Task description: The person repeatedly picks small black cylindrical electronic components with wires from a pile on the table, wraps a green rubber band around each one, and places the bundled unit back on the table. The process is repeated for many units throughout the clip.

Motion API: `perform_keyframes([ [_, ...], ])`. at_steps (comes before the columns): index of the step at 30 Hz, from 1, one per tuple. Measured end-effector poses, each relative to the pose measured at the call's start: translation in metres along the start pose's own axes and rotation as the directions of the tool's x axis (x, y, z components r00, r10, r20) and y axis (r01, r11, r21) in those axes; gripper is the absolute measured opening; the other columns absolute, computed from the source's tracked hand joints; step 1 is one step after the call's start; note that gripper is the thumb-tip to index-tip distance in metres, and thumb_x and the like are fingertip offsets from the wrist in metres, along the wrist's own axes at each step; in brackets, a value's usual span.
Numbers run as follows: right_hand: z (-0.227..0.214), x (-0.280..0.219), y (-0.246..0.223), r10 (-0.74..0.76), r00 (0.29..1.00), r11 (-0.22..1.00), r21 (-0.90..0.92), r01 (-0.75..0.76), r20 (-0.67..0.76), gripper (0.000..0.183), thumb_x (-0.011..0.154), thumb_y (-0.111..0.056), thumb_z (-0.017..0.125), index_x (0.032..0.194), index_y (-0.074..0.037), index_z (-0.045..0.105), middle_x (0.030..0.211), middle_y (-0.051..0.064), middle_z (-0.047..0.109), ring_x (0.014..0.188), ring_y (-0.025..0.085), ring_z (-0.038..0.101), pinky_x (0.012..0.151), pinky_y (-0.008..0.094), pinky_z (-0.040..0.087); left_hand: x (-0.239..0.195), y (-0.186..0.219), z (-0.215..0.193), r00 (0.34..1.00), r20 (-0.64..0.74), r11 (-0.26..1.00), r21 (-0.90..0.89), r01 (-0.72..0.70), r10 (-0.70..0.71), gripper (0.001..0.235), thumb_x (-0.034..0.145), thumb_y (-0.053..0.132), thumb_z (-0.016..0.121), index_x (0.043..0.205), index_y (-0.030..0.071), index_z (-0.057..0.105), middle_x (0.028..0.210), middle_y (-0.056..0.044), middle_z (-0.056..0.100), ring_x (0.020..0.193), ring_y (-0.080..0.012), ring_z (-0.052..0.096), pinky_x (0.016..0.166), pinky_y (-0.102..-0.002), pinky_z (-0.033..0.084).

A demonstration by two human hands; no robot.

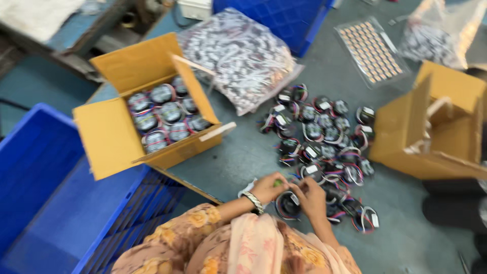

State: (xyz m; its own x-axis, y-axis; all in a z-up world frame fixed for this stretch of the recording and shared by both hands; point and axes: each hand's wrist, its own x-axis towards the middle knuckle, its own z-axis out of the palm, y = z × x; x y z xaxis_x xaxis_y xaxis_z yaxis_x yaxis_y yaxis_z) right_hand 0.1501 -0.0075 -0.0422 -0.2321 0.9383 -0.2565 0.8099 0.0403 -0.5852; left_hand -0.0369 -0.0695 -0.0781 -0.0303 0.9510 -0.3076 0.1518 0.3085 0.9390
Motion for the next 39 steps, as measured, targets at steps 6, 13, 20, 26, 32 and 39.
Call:
perform_keyframes([
  [6,0.012,-0.002,-0.009,-0.422,0.881,0.689,0.708,0.156,0.216,0.045,0.093,-0.028,0.069,0.133,-0.011,0.059,0.115,0.006,0.067,0.106,0.012,0.063,0.09,0.03,0.051,0.027,0.006,-0.025,0.967,0.168,0.816,-0.575,-0.062,0.192,0.014,0.1,0.019,0.065,0.111,0.011,0.065,0.091,-0.003,0.066,0.081,-0.0085,0.061,0.076,-0.027,0.051],
  [13,0.0,0.009,-0.036,-0.211,0.972,0.853,0.465,0.237,-0.107,0.027,0.09,-0.017,0.074,0.114,-0.007,0.071,0.106,0.007,0.074,0.09,0.017,0.072,0.078,0.03,0.057,0.073,0.017,-0.112,0.84,-0.363,0.909,0.269,-0.319,0.402,0.02,0.095,0.028,0.065,0.108,0.015,0.072,0.105,-0.003,0.073,0.104,-0.0237,0.067,0.094,-0.039,0.05],
  [20,-0.027,0.063,-0.079,-0.365,0.911,0.825,0.388,0.412,-0.192,0.022,0.093,-0.015,0.074,0.112,-0.004,0.073,0.103,0.009,0.074,0.088,0.016,0.074,0.073,0.028,0.058,0.148,0.035,-0.118,0.827,-0.516,0.838,0.534,0.109,0.221,0.049,0.074,0.048,0.082,0.109,0.017,0.069,0.108,-0.003,0.07,0.111,-0.0287,0.06,0.09,-0.048,0.044],
  [26,-0.009,0.088,-0.094,-0.353,0.935,0.85,0.412,0.329,-0.019,0.027,0.091,-0.014,0.073,0.115,-0.003,0.069,0.108,0.009,0.07,0.087,0.015,0.074,0.07,0.027,0.061,0.182,-0.011,-0.128,0.834,-0.506,0.892,0.45,0.036,0.221,0.048,0.083,0.05,0.079,0.111,0.013,0.071,0.105,-0.006,0.072,0.097,-0.029,0.069,0.084,-0.043,0.056],
  [32,0.008,0.1,-0.087,-0.28,0.948,0.563,0.826,0.036,0.15,0.05,0.096,-0.019,0.066,0.141,-0.007,0.051,0.127,0.003,0.067,0.106,0.012,0.069,0.08,0.029,0.06,0.137,-0.02,-0.122,0.973,-0.059,0.852,-0.497,0.166,-0.224,0.032,0.093,0.037,0.069,0.107,0.009,0.074,0.09,-0.003,0.07,0.076,-0.013,0.066,0.065,-0.031,0.055],
  [39,0.015,0.072,-0.075,-0.142,0.949,0.335,0.916,-0.223,0.283,0.051,0.1,-0.02,0.062,0.145,0.0,0.05,0.116,0.01,0.069,0.097,0.019,0.071,0.073,0.038,0.064,0.052,0.053,-0.107,0.915,-0.348,0.974,-0.016,-0.226,0.207,0.025,0.088,0.025,0.08,0.103,0.007,0.074,0.09,-0.005,0.071,0.079,-0.0144,0.063,0.07,-0.031,0.053],
])
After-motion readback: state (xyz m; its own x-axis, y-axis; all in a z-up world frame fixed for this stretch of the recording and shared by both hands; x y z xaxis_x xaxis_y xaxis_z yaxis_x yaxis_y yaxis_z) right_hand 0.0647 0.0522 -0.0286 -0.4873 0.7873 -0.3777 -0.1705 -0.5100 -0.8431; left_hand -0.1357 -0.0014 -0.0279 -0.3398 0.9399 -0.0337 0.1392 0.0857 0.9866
